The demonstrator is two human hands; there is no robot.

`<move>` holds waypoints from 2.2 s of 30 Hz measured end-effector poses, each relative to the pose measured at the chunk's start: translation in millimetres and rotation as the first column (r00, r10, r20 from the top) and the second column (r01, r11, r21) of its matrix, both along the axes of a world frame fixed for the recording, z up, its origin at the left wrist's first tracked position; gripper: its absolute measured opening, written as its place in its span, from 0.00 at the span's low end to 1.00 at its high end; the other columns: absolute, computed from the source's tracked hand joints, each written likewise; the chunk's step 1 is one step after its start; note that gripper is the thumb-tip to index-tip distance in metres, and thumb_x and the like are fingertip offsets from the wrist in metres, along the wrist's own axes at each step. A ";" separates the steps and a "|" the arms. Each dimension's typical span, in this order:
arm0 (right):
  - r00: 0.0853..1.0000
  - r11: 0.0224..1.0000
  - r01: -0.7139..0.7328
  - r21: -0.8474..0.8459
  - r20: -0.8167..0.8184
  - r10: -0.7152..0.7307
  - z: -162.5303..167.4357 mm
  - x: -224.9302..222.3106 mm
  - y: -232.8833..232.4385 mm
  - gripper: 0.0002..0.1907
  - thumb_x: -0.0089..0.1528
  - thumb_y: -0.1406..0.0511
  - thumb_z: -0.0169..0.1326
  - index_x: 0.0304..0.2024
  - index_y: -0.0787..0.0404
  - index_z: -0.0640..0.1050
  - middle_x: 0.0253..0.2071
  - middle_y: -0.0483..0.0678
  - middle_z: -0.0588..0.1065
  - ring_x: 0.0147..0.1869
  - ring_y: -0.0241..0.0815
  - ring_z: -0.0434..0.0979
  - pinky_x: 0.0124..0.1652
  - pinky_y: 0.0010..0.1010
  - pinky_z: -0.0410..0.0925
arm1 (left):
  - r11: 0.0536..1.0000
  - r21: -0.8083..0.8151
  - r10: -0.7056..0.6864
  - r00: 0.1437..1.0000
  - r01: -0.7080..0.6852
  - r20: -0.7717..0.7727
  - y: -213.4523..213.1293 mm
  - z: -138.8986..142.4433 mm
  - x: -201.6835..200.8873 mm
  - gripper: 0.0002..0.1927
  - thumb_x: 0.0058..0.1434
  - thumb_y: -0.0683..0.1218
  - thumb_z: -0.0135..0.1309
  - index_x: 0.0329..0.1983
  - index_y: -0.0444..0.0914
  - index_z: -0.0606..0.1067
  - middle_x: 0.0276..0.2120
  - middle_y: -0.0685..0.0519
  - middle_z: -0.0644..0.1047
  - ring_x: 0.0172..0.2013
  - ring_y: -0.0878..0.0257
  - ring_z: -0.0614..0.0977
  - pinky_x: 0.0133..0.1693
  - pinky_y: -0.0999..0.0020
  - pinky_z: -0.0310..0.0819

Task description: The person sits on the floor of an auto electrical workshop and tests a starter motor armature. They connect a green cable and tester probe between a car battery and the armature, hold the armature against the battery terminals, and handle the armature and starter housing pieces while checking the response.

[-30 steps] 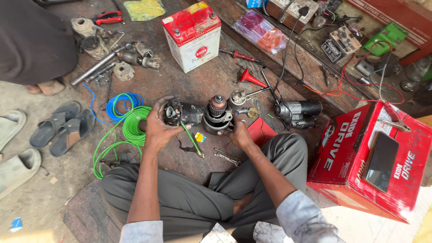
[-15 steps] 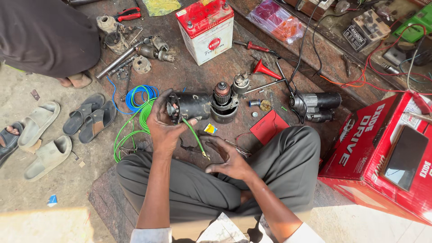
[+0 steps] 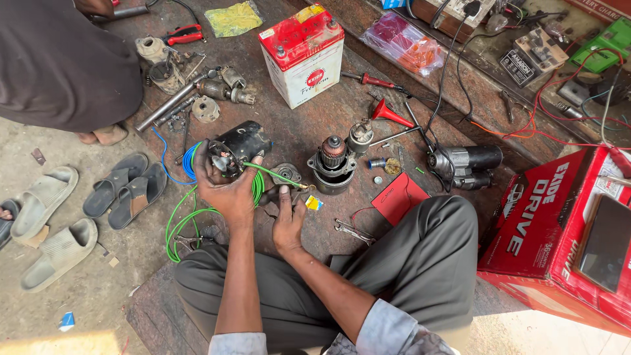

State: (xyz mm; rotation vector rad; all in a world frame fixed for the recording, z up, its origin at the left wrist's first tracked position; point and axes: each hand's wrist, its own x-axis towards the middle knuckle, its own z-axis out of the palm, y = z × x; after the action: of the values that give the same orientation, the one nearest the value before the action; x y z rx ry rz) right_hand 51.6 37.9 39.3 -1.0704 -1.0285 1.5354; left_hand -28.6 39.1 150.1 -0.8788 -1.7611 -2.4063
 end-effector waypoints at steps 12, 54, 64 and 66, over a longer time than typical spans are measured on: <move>0.090 0.453 -0.880 -0.145 0.884 0.459 10.3 90.4 28.4 0.43 0.53 0.42 0.64 0.58 0.65 0.71 0.48 0.66 0.77 0.54 0.64 0.76 0.53 0.50 0.68 | 0.969 -0.020 0.248 0.956 -0.248 0.159 -17.5 -28.1 -49.5 0.47 0.48 0.34 0.77 0.69 0.28 0.64 0.61 0.42 0.73 0.60 0.57 0.76 0.64 0.61 0.73; 0.803 0.751 -0.558 0.354 0.461 0.379 74.5 162.7 190.6 0.42 0.54 0.67 0.68 0.69 0.54 0.66 0.68 0.51 0.71 0.73 0.50 0.70 0.67 0.39 0.64 | 0.824 0.118 -0.559 0.757 0.555 0.339 57.1 8.5 61.1 0.46 0.44 0.27 0.68 0.66 0.35 0.63 0.53 0.47 0.76 0.51 0.56 0.82 0.54 0.59 0.80; 0.822 0.730 -0.549 0.407 0.422 0.383 63.7 164.8 201.4 0.39 0.55 0.70 0.66 0.68 0.59 0.68 0.66 0.51 0.73 0.72 0.51 0.73 0.67 0.39 0.66 | 0.821 -0.192 -0.498 0.839 0.538 0.221 68.7 7.5 62.6 0.44 0.45 0.30 0.72 0.65 0.34 0.65 0.57 0.48 0.76 0.56 0.58 0.80 0.61 0.60 0.79; 0.828 0.691 -0.556 0.463 0.377 0.414 62.0 164.6 200.3 0.40 0.53 0.70 0.67 0.67 0.60 0.68 0.67 0.52 0.72 0.72 0.52 0.72 0.67 0.39 0.66 | 0.801 -0.222 -0.516 0.830 0.555 0.211 70.9 9.6 64.9 0.45 0.44 0.31 0.73 0.65 0.34 0.65 0.58 0.48 0.76 0.57 0.59 0.80 0.60 0.61 0.79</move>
State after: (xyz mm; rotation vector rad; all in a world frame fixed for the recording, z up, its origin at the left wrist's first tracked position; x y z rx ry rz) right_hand 216.2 238.2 101.2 -0.5842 -1.9265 1.3652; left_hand 36.3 110.0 159.7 -1.4549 -2.1852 -2.6274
